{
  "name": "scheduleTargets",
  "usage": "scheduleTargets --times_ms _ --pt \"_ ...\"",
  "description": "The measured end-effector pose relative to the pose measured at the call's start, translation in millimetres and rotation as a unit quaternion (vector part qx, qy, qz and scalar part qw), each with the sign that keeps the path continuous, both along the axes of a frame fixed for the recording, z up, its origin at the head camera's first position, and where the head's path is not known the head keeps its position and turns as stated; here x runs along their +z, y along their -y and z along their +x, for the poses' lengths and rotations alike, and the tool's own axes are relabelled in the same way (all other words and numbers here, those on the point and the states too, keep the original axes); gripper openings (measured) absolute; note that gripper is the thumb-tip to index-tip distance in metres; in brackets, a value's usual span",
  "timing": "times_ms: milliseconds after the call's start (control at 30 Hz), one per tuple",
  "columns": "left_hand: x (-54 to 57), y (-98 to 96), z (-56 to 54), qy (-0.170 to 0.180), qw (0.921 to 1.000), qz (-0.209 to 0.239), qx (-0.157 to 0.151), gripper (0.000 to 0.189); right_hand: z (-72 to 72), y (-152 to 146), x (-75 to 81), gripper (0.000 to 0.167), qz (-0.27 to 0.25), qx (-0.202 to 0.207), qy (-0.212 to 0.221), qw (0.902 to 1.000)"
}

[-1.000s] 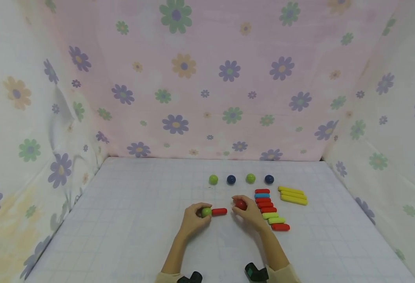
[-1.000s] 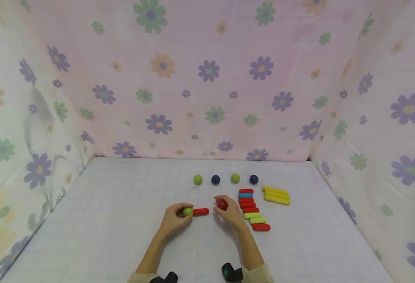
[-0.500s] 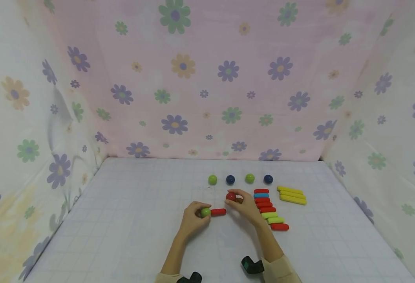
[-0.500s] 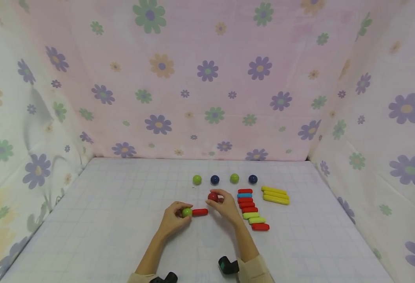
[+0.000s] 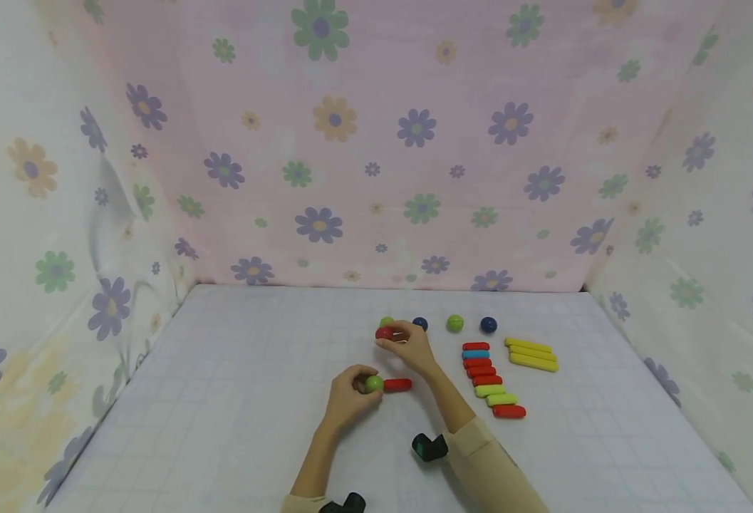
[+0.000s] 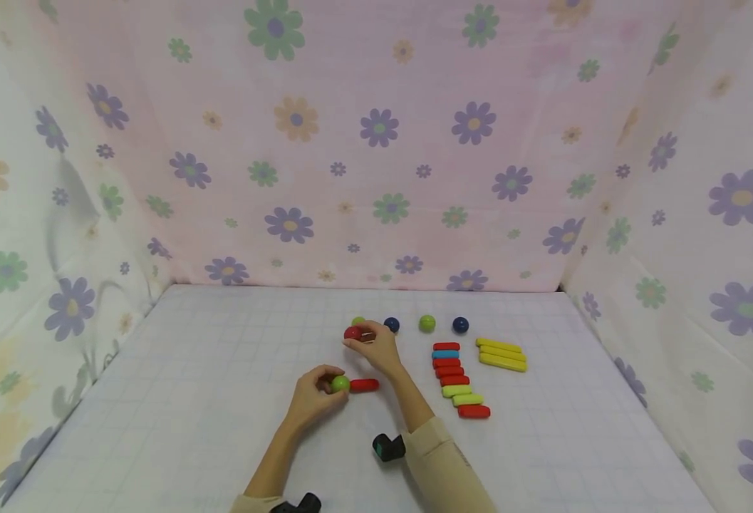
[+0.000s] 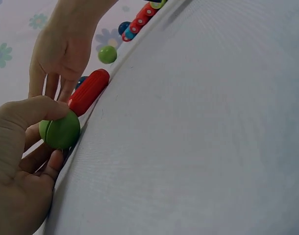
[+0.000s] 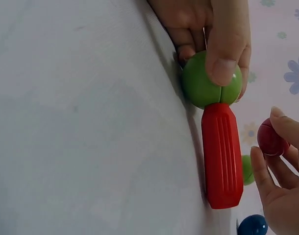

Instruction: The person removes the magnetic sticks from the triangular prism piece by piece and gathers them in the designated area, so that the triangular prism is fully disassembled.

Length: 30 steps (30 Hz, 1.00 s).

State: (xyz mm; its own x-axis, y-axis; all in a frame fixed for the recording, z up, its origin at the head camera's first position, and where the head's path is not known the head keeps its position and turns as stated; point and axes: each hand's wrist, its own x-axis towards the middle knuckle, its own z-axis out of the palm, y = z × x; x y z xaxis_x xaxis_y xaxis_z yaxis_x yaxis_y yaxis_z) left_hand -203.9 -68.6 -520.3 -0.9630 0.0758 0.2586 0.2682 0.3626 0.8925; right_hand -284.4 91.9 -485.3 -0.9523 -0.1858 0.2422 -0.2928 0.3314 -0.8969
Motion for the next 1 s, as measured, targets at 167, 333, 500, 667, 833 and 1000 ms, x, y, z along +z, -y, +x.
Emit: scheduleTargets --times_ms 167,333,500,667,833,1000 --pt "0.0 7.1 3.2 0.031 0.9995 0.005 0.002 0.029 -5.8 9.8 -4.5 0.040 -0.023 0.021 0.008 0.9995" --pt "3.4 17.8 6.4 0.049 0.9987 0.009 0.006 0.030 -9.6 17.3 -7.1 0.040 -0.030 0.053 -0.031 0.9976" --pt "6.7 31.3 11.4 0.069 0.9972 0.013 0.023 0.029 -17.2 29.3 -7.7 0.041 0.003 0.059 -0.037 0.9976" --pt "7.2 41.0 14.1 0.076 0.9963 0.018 0.034 0.029 -23.7 45.8 -5.0 0.039 0.029 0.028 -0.006 0.9992" --pt "7.0 42.8 13.7 0.077 0.9964 0.029 0.023 0.030 -29.1 56.1 -4.9 0.039 0.020 0.010 0.007 0.9997" --pt "6.7 42.0 13.9 0.080 0.9962 0.031 0.018 0.031 -30.8 60.4 -8.0 0.042 0.014 -0.002 0.043 0.9990"
